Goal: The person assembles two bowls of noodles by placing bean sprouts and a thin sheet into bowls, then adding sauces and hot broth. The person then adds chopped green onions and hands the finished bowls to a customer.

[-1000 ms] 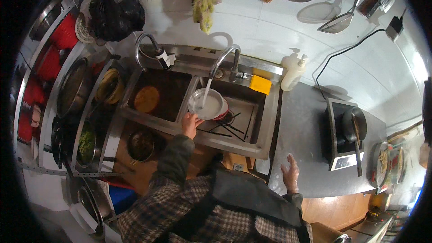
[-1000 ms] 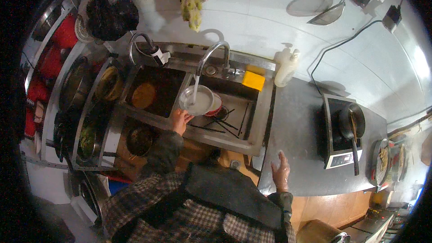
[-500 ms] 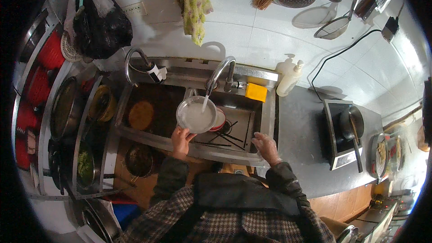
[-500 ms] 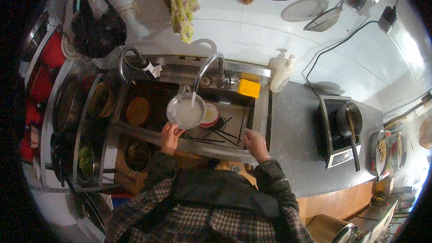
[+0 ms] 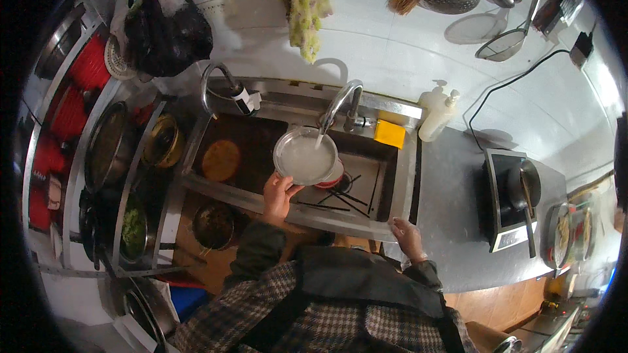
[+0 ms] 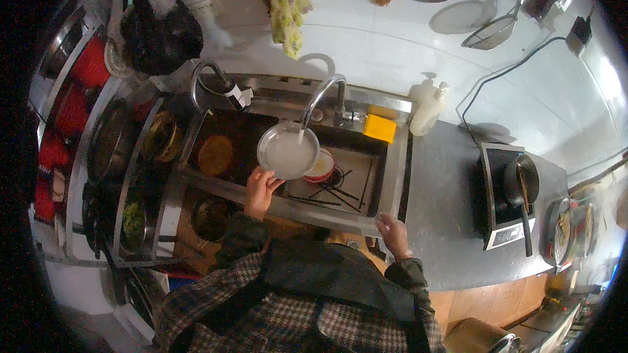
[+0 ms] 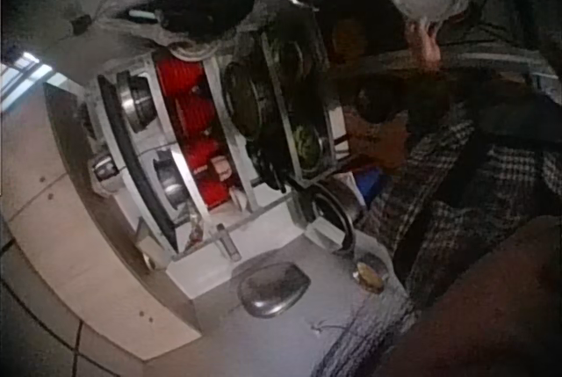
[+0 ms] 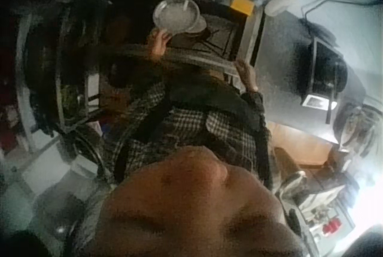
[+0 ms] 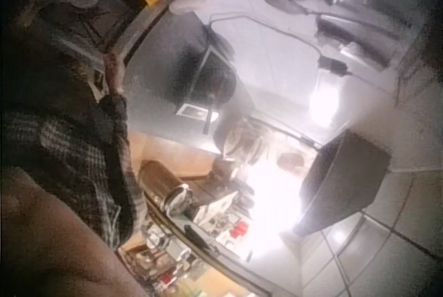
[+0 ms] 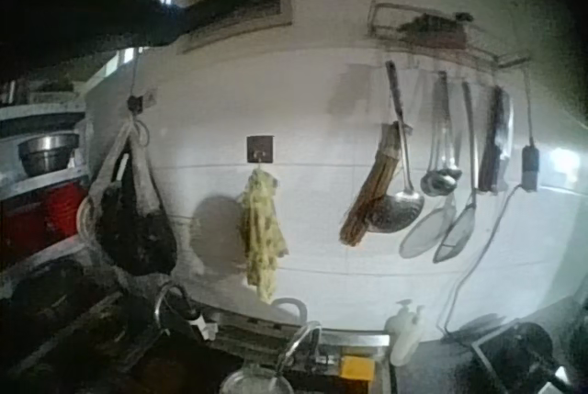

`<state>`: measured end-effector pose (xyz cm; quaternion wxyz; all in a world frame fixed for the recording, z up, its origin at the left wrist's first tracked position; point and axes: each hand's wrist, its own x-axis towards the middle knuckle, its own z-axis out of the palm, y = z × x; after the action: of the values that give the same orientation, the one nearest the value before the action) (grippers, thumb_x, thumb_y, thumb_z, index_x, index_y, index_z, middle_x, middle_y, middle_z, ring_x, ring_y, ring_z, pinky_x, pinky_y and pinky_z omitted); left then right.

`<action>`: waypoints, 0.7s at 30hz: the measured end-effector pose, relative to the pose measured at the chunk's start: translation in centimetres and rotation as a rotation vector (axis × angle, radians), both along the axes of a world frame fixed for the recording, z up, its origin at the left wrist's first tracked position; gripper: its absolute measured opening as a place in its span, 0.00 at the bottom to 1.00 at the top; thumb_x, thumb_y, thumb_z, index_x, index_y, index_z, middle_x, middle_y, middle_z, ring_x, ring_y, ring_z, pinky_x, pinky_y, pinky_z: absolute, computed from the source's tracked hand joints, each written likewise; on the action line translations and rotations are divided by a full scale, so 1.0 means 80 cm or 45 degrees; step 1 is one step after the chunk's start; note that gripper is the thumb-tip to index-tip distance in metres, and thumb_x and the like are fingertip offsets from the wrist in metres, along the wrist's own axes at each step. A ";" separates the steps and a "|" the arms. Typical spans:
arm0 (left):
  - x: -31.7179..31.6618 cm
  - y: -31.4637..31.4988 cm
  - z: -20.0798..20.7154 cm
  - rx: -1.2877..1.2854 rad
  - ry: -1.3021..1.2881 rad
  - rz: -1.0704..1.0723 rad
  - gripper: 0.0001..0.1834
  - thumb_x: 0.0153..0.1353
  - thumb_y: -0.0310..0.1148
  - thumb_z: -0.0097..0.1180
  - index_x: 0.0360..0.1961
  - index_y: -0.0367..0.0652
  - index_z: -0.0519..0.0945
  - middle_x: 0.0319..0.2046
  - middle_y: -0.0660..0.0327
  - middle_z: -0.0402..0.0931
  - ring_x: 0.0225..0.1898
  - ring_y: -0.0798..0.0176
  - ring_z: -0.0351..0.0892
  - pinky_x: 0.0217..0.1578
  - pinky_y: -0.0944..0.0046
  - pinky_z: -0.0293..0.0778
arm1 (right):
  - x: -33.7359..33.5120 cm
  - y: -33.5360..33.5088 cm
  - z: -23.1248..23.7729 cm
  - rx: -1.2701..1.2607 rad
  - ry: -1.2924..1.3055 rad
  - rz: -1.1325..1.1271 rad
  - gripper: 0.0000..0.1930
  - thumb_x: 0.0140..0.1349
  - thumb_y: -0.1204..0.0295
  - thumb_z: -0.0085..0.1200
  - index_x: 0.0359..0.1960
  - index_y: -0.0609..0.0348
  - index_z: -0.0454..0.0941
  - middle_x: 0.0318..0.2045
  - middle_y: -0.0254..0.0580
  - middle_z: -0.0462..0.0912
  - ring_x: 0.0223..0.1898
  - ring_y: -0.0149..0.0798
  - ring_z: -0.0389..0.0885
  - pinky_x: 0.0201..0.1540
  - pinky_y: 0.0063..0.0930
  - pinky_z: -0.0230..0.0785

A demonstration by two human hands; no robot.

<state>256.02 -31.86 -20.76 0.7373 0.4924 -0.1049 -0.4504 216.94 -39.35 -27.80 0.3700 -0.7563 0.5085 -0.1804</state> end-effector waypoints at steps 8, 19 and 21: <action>-0.009 0.000 0.001 0.034 0.002 -0.031 0.08 0.63 0.26 0.51 0.43 0.42 0.75 0.29 0.68 0.72 0.28 0.73 0.72 0.48 0.54 0.81 | -0.022 0.013 -0.011 -0.013 -0.076 -0.077 0.15 0.62 0.67 0.59 0.48 0.61 0.80 0.40 0.53 0.85 0.43 0.51 0.84 0.46 0.40 0.75; -0.008 0.003 -0.016 0.038 0.005 -0.021 0.04 0.63 0.27 0.52 0.39 0.42 0.74 0.31 0.65 0.74 0.36 0.66 0.79 0.46 0.55 0.81 | -0.030 0.013 -0.011 -0.016 -0.044 -0.034 0.15 0.62 0.68 0.58 0.48 0.60 0.80 0.39 0.53 0.85 0.42 0.52 0.84 0.45 0.41 0.74; -0.008 0.005 -0.016 0.026 -0.001 -0.037 0.05 0.63 0.27 0.52 0.40 0.42 0.74 0.33 0.65 0.75 0.37 0.66 0.79 0.46 0.55 0.81 | -0.030 0.014 -0.011 0.014 -0.046 -0.041 0.14 0.62 0.68 0.58 0.48 0.60 0.81 0.39 0.53 0.85 0.42 0.52 0.84 0.45 0.41 0.74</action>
<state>255.41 -31.49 -22.05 0.7256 0.4986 -0.1076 -0.4619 214.51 -38.25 -28.64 0.3803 -0.7426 0.5148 -0.1974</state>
